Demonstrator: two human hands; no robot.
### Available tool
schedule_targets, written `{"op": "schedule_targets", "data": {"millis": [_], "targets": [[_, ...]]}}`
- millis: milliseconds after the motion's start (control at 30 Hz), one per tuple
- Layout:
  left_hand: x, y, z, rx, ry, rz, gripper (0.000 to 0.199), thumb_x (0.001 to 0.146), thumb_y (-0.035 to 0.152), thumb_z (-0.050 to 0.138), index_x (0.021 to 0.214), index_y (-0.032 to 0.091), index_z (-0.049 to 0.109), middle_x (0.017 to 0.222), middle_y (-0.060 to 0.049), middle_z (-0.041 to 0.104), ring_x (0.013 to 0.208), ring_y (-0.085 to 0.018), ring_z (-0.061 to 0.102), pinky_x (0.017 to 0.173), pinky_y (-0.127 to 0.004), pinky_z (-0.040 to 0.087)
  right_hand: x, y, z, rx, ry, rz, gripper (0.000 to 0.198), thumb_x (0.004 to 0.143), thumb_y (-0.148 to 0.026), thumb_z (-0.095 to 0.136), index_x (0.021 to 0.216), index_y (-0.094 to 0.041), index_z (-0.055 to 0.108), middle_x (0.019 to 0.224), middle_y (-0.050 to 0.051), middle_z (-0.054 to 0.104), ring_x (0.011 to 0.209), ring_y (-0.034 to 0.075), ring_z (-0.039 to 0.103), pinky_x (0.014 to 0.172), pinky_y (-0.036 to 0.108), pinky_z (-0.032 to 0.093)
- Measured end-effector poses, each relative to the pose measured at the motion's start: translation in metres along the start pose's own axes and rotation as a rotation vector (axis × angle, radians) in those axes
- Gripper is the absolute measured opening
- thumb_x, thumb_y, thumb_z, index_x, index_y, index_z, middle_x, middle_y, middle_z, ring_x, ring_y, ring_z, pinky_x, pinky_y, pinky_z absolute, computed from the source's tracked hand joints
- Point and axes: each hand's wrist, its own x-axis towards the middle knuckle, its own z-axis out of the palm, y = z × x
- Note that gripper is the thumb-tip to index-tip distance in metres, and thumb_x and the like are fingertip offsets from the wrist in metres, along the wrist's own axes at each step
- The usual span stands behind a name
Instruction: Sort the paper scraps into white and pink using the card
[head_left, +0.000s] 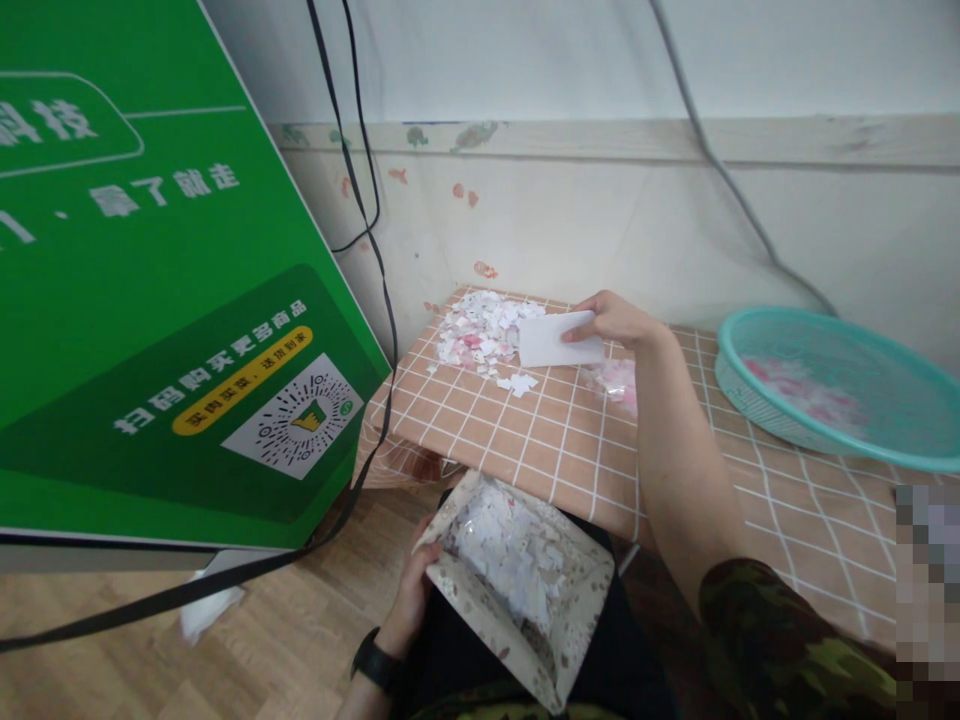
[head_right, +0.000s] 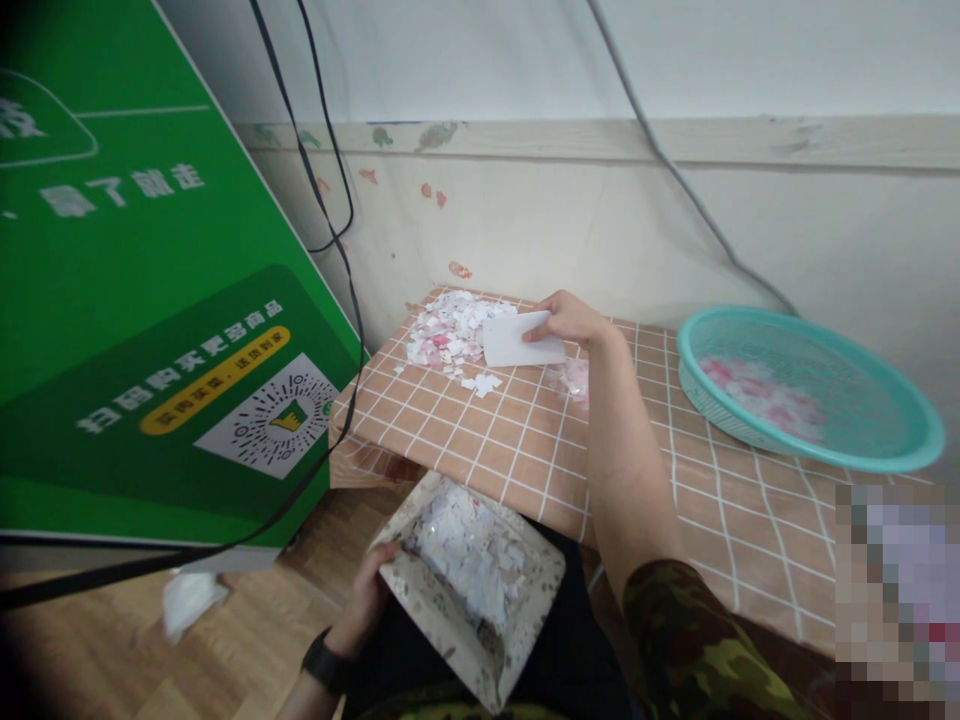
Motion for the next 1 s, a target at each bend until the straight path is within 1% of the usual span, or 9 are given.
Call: {"op": "schedule_targets", "data": {"millis": [200, 333, 433, 567, 700, 767, 900, 1000], "targets": [[0.002, -0.003, -0.005, 0.031, 0.035, -0.035, 0.052, 0.073, 0.041, 0.069, 0.119, 0.017, 0.071, 0.112, -0.008, 0.076, 0.113, -0.038, 0.064, 0.099, -0.048, 0.046, -0.001, -0.003, 0.002, -0.03, -0.08, -0.024, 0.031, 0.055, -0.033, 0.082, 0.08, -0.016, 0.081, 0.078, 0.006, 0.075, 0.074, 0.023, 0.065, 0.061, 0.03, 0.052], [0.001, -0.001, -0.002, 0.039, 0.041, -0.021, 0.049, 0.072, 0.041, 0.069, 0.115, 0.017, 0.073, 0.11, -0.008, 0.077, 0.109, -0.037, 0.065, 0.097, -0.047, 0.048, 0.001, -0.002, 0.002, -0.033, -0.02, -0.024, 0.033, 0.055, -0.032, 0.082, 0.084, -0.015, 0.081, 0.081, 0.006, 0.075, 0.075, 0.023, 0.065, 0.061, 0.031, 0.052], [0.0, 0.003, 0.001, 0.027, 0.021, -0.012, 0.048, 0.073, 0.04, 0.069, 0.115, 0.017, 0.073, 0.109, -0.008, 0.077, 0.109, -0.037, 0.066, 0.096, -0.046, 0.048, 0.002, 0.001, 0.001, -0.026, 0.002, -0.008, 0.034, 0.056, -0.034, 0.082, 0.083, -0.014, 0.08, 0.078, 0.007, 0.073, 0.075, 0.024, 0.064, 0.062, 0.032, 0.052], [0.001, 0.001, 0.001, 0.018, 0.035, 0.003, 0.052, 0.071, 0.039, 0.069, 0.118, 0.018, 0.071, 0.112, -0.008, 0.077, 0.112, -0.037, 0.064, 0.099, -0.047, 0.046, 0.002, -0.001, 0.003, -0.035, -0.017, -0.023, 0.031, 0.055, -0.035, 0.082, 0.08, -0.016, 0.079, 0.076, 0.005, 0.072, 0.074, 0.023, 0.063, 0.061, 0.031, 0.051], [0.001, -0.002, -0.002, 0.019, 0.046, -0.028, 0.049, 0.071, 0.04, 0.069, 0.115, 0.018, 0.072, 0.106, -0.007, 0.077, 0.109, -0.037, 0.065, 0.098, -0.047, 0.047, 0.001, -0.007, 0.007, -0.069, -0.081, -0.013, 0.029, 0.054, -0.035, 0.082, 0.075, -0.015, 0.078, 0.072, 0.006, 0.071, 0.071, 0.021, 0.062, 0.06, 0.03, 0.049], [0.001, -0.002, -0.002, 0.022, 0.023, -0.025, 0.047, 0.074, 0.04, 0.068, 0.116, 0.019, 0.072, 0.107, -0.007, 0.077, 0.11, -0.036, 0.064, 0.098, -0.046, 0.046, 0.0, -0.008, 0.007, -0.04, -0.101, -0.013, 0.03, 0.053, -0.034, 0.082, 0.076, -0.015, 0.079, 0.075, 0.006, 0.072, 0.072, 0.022, 0.063, 0.062, 0.031, 0.05], [0.001, 0.0, -0.001, 0.033, -0.018, 0.028, 0.046, 0.076, 0.037, 0.065, 0.118, 0.02, 0.071, 0.112, -0.007, 0.076, 0.113, -0.036, 0.062, 0.1, -0.045, 0.045, -0.002, -0.003, 0.003, 0.004, -0.052, 0.01, 0.032, 0.053, -0.032, 0.083, 0.081, -0.016, 0.08, 0.078, 0.006, 0.074, 0.075, 0.024, 0.065, 0.062, 0.031, 0.052], [0.002, 0.0, -0.001, 0.032, -0.022, 0.033, 0.045, 0.077, 0.036, 0.065, 0.118, 0.019, 0.071, 0.109, -0.007, 0.076, 0.109, -0.035, 0.064, 0.096, -0.044, 0.046, -0.003, 0.003, -0.004, 0.017, -0.04, 0.021, 0.036, 0.053, -0.032, 0.084, 0.085, -0.016, 0.081, 0.08, 0.007, 0.075, 0.075, 0.024, 0.066, 0.062, 0.032, 0.052]]}}
